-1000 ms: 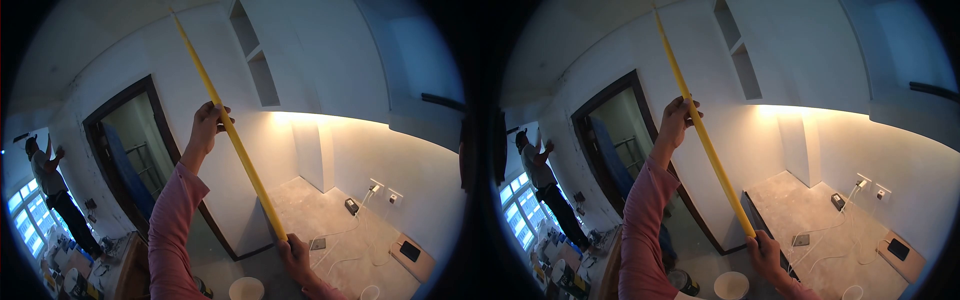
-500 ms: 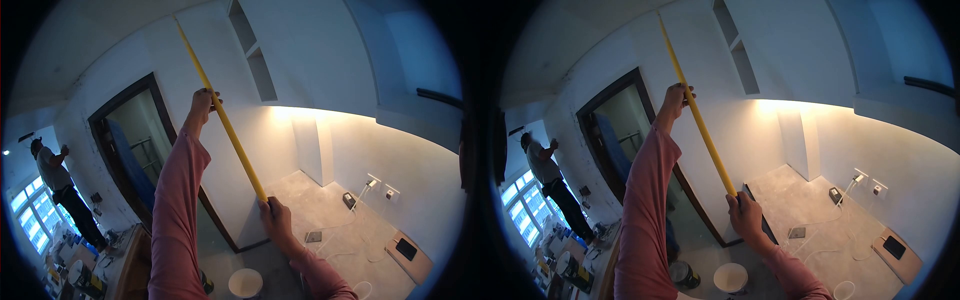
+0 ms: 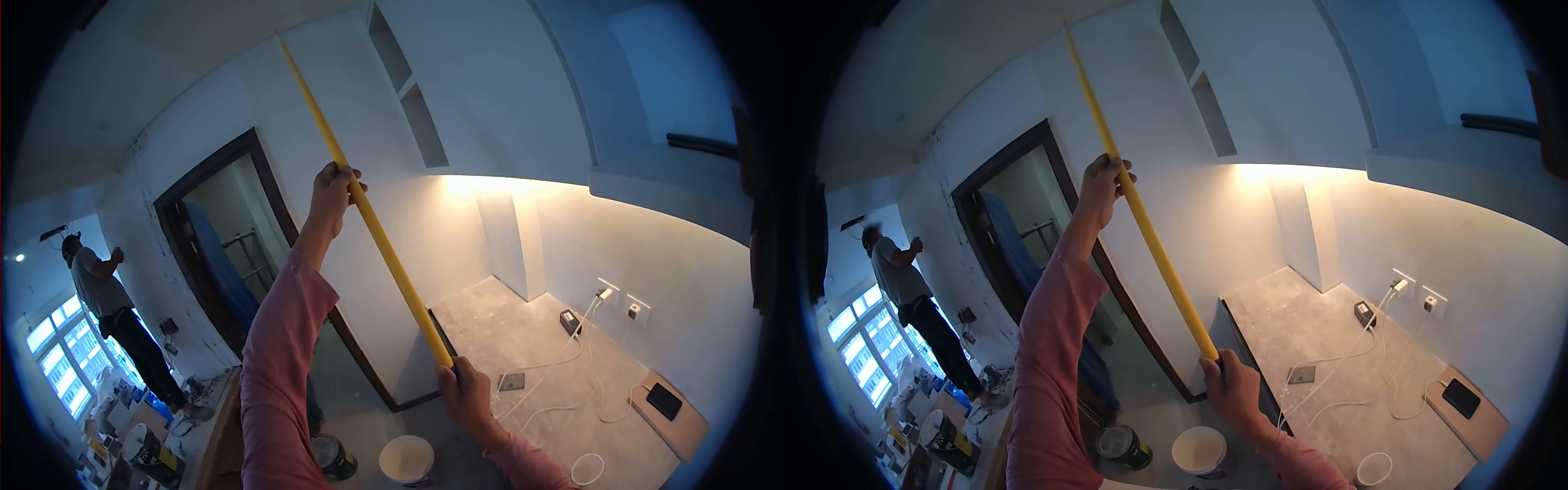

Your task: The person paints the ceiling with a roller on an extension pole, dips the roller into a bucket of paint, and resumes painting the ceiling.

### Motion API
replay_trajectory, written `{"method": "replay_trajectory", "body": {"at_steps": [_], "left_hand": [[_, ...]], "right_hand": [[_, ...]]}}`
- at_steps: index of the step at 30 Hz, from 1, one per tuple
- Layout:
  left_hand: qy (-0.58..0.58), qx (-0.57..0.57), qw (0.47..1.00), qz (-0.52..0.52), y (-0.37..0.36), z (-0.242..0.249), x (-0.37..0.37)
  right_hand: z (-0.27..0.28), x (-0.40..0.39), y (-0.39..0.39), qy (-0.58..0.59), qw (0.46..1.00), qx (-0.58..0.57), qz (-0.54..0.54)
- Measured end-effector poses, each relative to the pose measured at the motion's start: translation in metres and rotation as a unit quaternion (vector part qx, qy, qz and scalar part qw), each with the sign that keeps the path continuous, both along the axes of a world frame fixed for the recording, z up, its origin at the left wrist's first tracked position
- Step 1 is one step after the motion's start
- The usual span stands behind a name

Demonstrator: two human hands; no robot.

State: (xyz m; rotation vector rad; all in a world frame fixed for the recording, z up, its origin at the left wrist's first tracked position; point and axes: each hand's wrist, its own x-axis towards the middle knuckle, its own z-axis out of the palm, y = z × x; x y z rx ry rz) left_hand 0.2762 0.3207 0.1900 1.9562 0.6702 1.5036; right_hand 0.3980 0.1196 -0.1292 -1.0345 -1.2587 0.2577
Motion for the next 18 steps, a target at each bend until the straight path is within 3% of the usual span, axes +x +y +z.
{"method": "replay_trajectory", "body": {"at_steps": [18], "left_hand": [[-0.038, 0.026, 0.998, -0.032, -0.060, -0.031, -0.001]], "right_hand": [[-0.028, 0.007, -0.053, -0.008, 1.000, 0.009, 0.018]]}}
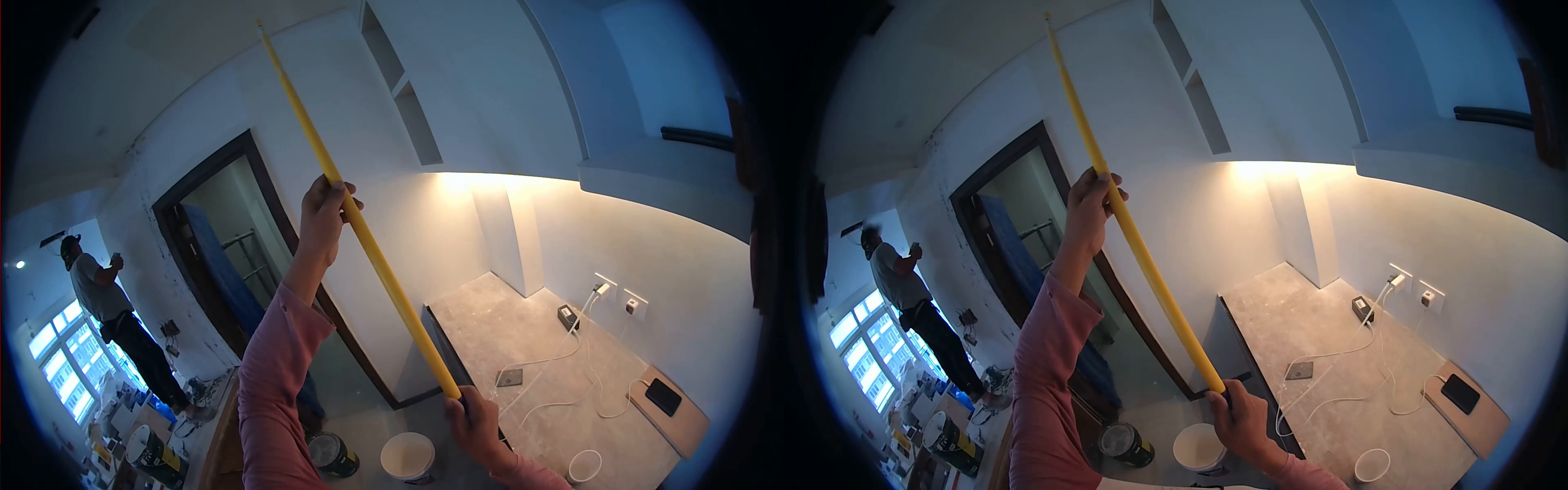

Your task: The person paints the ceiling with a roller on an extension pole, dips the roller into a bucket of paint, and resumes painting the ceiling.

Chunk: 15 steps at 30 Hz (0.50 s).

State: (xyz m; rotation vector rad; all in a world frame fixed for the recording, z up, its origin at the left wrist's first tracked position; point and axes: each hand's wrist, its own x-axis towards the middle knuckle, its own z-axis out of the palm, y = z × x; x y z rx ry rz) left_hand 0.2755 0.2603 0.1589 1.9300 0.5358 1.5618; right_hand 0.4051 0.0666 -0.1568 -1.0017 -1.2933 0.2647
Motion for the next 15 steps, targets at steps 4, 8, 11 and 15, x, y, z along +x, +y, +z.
{"method": "replay_trajectory", "body": {"at_steps": [4, 8, 11, 15], "left_hand": [[-0.001, 0.003, 1.000, -0.008, -0.002, -0.002, -0.002], [-0.001, 0.006, 1.000, -0.011, -0.005, -0.005, -0.005], [-0.001, 0.010, 1.000, -0.016, -0.007, -0.007, -0.007], [0.009, 0.019, 1.000, -0.015, -0.009, -0.008, -0.008]], "right_hand": [[-0.006, -0.002, -0.003, 0.007, 1.000, -0.010, 0.011], [-0.003, -0.003, -0.009, 0.014, 0.999, -0.022, 0.026], [-0.006, -0.006, -0.008, 0.016, 0.999, -0.021, 0.028], [-0.003, -0.009, -0.012, 0.030, 0.999, -0.021, 0.035]]}}
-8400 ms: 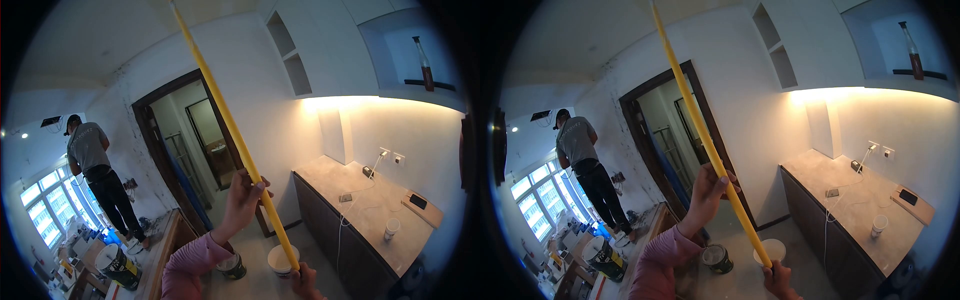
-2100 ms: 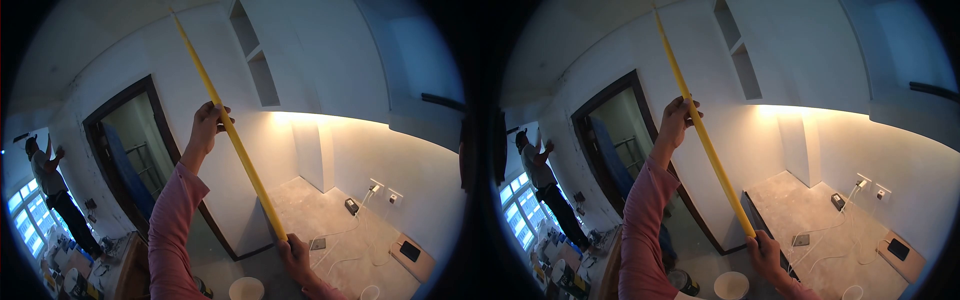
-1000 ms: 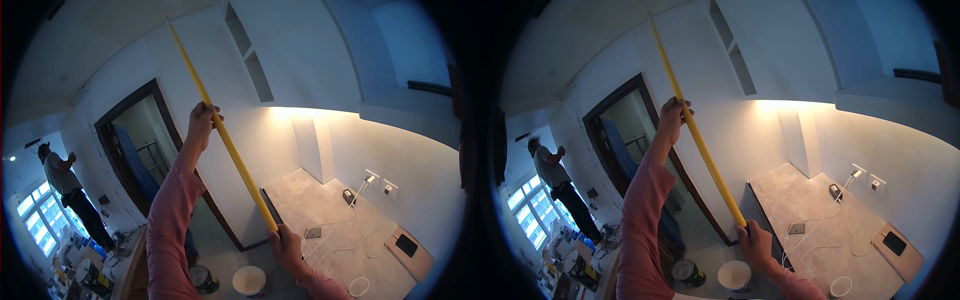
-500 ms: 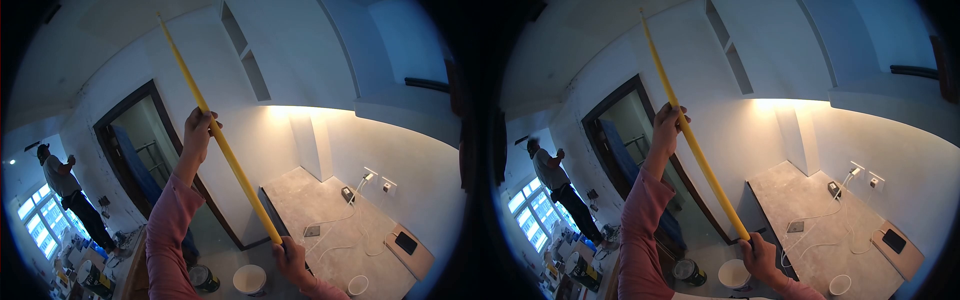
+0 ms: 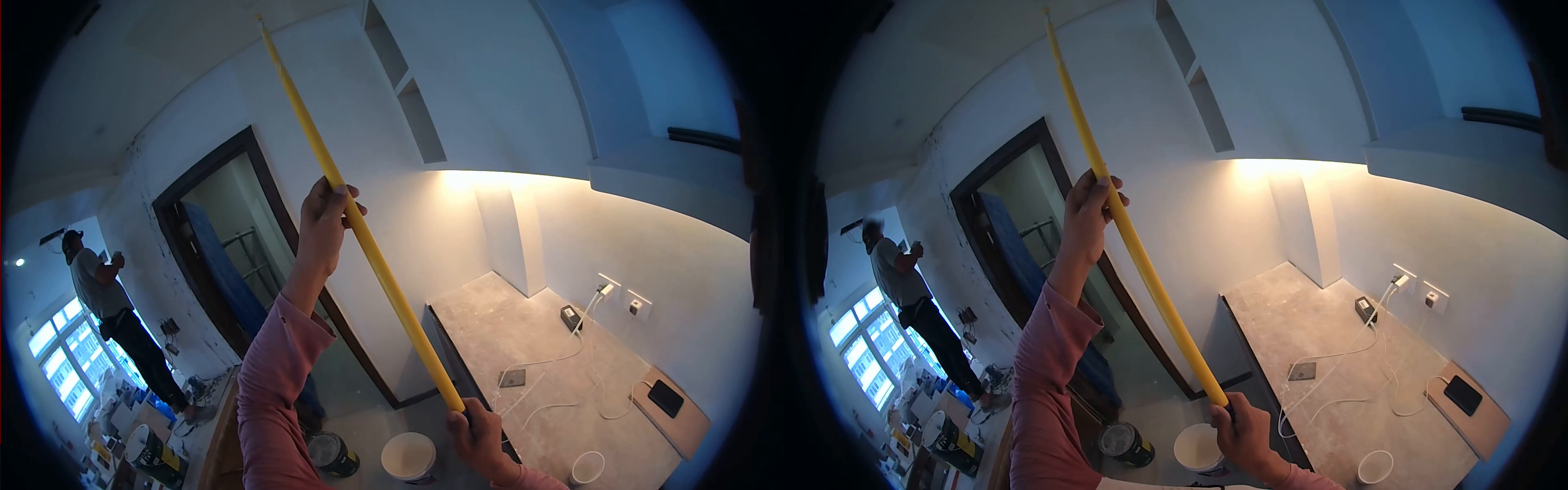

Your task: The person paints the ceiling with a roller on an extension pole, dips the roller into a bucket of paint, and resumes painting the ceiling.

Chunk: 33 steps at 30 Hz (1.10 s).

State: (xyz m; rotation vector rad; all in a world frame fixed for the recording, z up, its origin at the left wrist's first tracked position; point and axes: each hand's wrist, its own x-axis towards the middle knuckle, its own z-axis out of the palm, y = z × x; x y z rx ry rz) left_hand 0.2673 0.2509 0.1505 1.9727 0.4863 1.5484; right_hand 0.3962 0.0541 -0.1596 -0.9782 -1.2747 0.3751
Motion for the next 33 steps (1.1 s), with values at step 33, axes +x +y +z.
{"method": "replay_trajectory", "body": {"at_steps": [33], "left_hand": [[0.012, -0.047, 0.998, -0.044, 0.085, 0.004, 0.009]], "right_hand": [[0.040, 0.004, 0.093, -0.064, 0.994, 0.005, -0.090]]}}
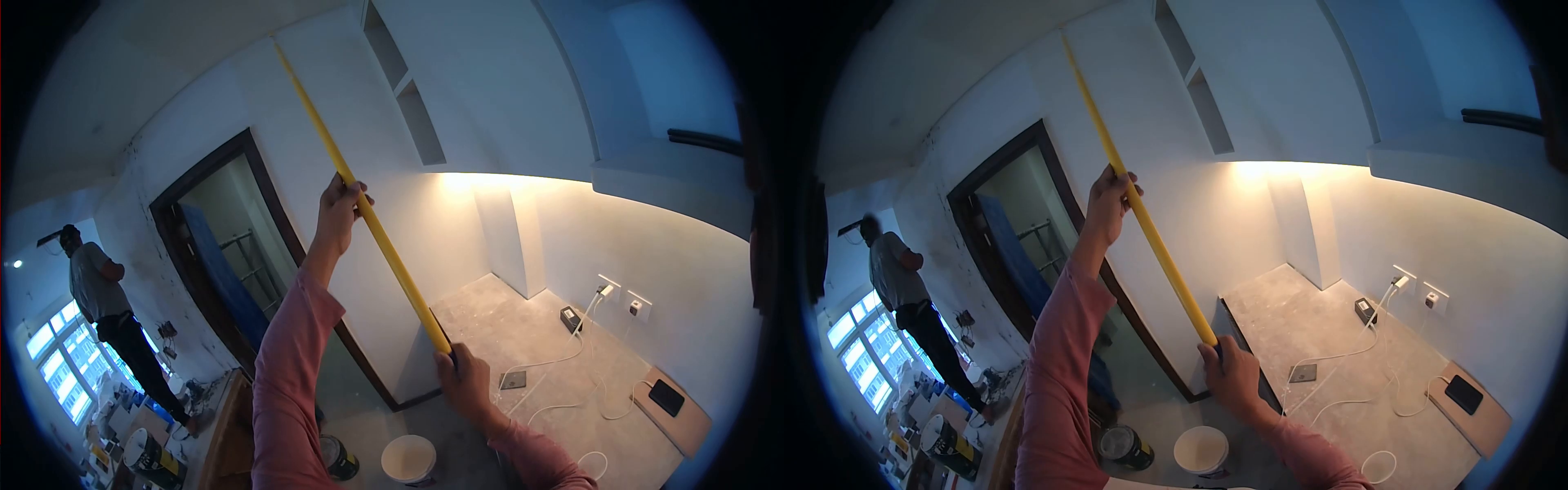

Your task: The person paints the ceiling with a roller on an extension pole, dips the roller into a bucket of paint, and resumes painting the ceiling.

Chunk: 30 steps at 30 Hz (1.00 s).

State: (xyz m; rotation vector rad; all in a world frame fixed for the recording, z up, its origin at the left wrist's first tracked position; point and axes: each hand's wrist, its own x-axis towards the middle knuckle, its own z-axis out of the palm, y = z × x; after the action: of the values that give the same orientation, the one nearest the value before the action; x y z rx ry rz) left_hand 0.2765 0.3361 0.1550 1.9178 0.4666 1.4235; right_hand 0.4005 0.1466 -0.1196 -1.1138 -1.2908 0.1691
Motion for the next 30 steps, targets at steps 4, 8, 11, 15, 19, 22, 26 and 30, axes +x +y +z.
{"method": "replay_trajectory", "body": {"at_steps": [4, 8, 11, 15, 19, 22, 26, 30], "left_hand": [[0.007, 0.024, 0.999, -0.025, -0.040, -0.024, -0.005], [0.004, 0.026, 0.999, -0.026, -0.081, -0.040, -0.005], [0.002, 0.025, 0.999, -0.024, -0.095, -0.049, -0.007], [-0.001, 0.033, 0.999, -0.024, -0.099, -0.052, -0.006], [-0.005, 0.041, 0.999, -0.022, -0.097, -0.050, -0.003], [0.005, 0.033, 0.999, -0.016, -0.093, -0.044, 0.000], [0.002, 0.018, 1.000, -0.018, -0.095, -0.046, 0.007], [0.014, 0.031, 0.999, -0.021, -0.087, -0.045, 0.014]], "right_hand": [[-0.027, -0.001, -0.032, -0.012, 0.999, 0.028, -0.018], [-0.053, -0.002, -0.056, -0.002, 1.000, 0.022, -0.014], [-0.064, -0.002, -0.067, 0.012, 1.000, 0.017, 0.007], [-0.065, -0.002, -0.075, 0.031, 0.999, 0.023, 0.028], [-0.056, -0.001, -0.080, 0.045, 0.998, 0.022, 0.033], [-0.048, 0.003, -0.081, 0.051, 0.997, -0.012, 0.049], [-0.049, 0.003, -0.085, 0.062, 0.997, -0.005, 0.054], [-0.046, 0.006, -0.082, 0.070, 0.995, -0.011, 0.065]]}}
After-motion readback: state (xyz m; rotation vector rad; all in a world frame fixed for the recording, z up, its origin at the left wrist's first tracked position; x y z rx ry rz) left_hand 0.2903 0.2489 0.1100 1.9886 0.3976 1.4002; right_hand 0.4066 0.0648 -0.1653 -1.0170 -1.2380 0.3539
